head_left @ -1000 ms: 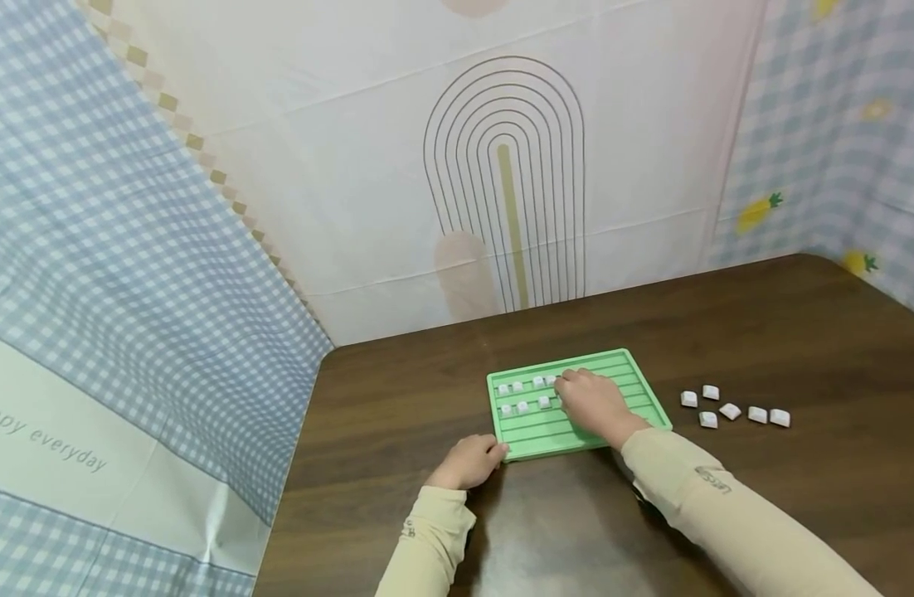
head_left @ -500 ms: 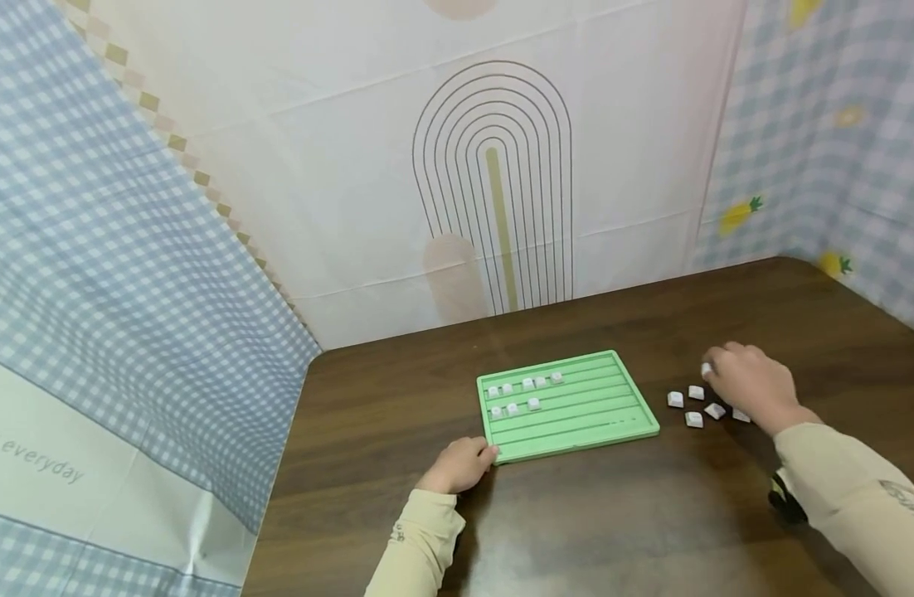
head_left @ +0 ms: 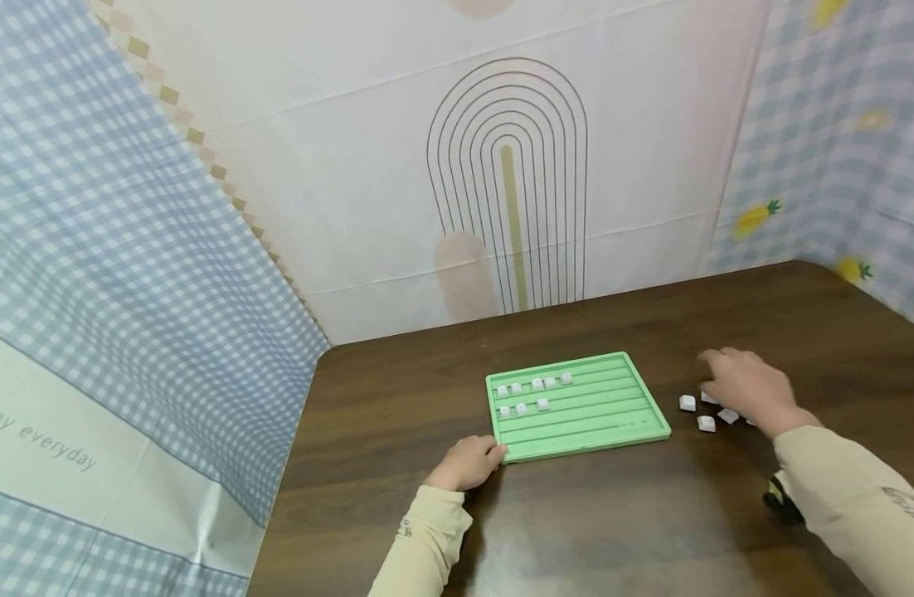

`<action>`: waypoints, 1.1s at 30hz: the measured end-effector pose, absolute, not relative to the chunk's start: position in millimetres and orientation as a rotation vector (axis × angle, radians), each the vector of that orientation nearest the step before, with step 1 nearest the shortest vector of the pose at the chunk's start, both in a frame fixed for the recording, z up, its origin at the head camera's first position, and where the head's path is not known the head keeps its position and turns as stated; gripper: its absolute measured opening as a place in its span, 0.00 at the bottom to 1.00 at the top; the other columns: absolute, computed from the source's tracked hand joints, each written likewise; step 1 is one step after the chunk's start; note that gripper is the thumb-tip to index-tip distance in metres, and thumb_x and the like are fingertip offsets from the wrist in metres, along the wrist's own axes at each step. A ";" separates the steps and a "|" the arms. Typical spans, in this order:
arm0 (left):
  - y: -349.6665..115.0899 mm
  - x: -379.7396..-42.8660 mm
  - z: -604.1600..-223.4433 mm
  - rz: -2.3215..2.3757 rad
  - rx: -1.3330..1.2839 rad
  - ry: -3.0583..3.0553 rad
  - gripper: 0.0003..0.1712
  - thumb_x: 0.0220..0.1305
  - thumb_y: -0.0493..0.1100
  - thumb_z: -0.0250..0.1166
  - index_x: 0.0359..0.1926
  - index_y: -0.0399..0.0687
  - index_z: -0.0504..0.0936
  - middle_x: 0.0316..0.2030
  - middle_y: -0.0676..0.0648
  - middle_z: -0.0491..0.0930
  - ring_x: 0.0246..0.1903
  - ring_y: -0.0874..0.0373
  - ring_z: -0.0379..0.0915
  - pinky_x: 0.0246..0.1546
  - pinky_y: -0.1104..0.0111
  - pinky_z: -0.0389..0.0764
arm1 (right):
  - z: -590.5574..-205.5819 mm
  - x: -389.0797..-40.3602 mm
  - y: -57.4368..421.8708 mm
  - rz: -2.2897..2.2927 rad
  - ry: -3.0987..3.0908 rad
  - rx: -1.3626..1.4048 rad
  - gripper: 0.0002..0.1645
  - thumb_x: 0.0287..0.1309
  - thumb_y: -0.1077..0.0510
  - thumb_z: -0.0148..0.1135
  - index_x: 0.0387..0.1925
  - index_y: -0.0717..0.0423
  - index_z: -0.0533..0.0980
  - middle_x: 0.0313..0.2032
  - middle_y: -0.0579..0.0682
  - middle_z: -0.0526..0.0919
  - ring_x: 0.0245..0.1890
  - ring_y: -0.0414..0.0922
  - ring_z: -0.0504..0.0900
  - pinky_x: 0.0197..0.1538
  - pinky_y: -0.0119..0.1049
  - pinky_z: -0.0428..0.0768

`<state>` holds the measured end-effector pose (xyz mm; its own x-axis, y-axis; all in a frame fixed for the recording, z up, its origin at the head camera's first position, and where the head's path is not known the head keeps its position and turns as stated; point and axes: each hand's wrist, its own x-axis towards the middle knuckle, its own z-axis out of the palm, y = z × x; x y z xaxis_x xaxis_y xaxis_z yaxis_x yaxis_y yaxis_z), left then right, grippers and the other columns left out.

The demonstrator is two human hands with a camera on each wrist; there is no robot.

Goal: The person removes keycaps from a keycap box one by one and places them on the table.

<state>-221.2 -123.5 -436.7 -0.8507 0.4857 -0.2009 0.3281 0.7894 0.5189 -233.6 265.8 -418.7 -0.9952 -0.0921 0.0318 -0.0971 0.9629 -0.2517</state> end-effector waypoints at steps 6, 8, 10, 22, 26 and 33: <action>-122.0 -220.5 -435.6 0.691 0.622 2.651 0.16 0.70 0.45 0.47 0.24 0.45 0.68 0.19 0.50 0.63 0.21 0.58 0.59 0.26 0.65 0.61 | -417.0 -249.3 175.5 0.452 -2.951 0.455 0.21 0.52 0.57 0.61 0.49 0.60 0.75 0.49 0.63 0.79 0.50 0.62 0.74 0.43 0.61 0.77; -121.4 -219.8 -435.4 0.697 0.622 2.648 0.16 0.70 0.45 0.47 0.24 0.45 0.68 0.19 0.50 0.62 0.20 0.58 0.58 0.26 0.66 0.61 | -421.2 -252.1 145.1 0.487 -2.939 0.558 0.20 0.52 0.57 0.61 0.48 0.60 0.76 0.49 0.61 0.80 0.50 0.59 0.74 0.46 0.58 0.77; -120.2 -219.6 -436.1 0.701 0.623 2.648 0.16 0.70 0.45 0.47 0.24 0.46 0.67 0.19 0.50 0.62 0.21 0.58 0.59 0.26 0.65 0.61 | -427.0 -254.7 121.2 0.497 -2.931 0.623 0.19 0.53 0.57 0.62 0.47 0.60 0.76 0.47 0.60 0.81 0.49 0.57 0.76 0.46 0.55 0.78; -115.0 -220.9 -440.7 0.725 0.608 2.643 0.16 0.69 0.46 0.48 0.24 0.46 0.69 0.19 0.50 0.64 0.20 0.58 0.60 0.25 0.66 0.63 | -443.4 -259.8 86.9 0.296 -2.844 0.672 0.05 0.52 0.66 0.58 0.32 0.61 0.78 0.33 0.55 0.83 0.33 0.50 0.78 0.32 0.43 0.81; -117.0 -221.4 -441.3 0.729 0.628 2.659 0.16 0.69 0.46 0.48 0.25 0.45 0.70 0.20 0.50 0.65 0.21 0.58 0.61 0.26 0.66 0.63 | -441.4 -261.5 85.0 0.280 -2.852 0.670 0.04 0.51 0.65 0.59 0.31 0.59 0.78 0.32 0.53 0.82 0.32 0.49 0.78 0.30 0.42 0.80; -124.8 -220.1 -442.8 0.752 0.603 2.649 0.17 0.70 0.46 0.46 0.24 0.46 0.68 0.18 0.50 0.62 0.19 0.59 0.58 0.25 0.66 0.61 | -414.1 -254.8 126.0 0.454 -2.858 0.581 0.07 0.52 0.59 0.61 0.35 0.55 0.78 0.36 0.53 0.83 0.35 0.49 0.79 0.30 0.45 0.80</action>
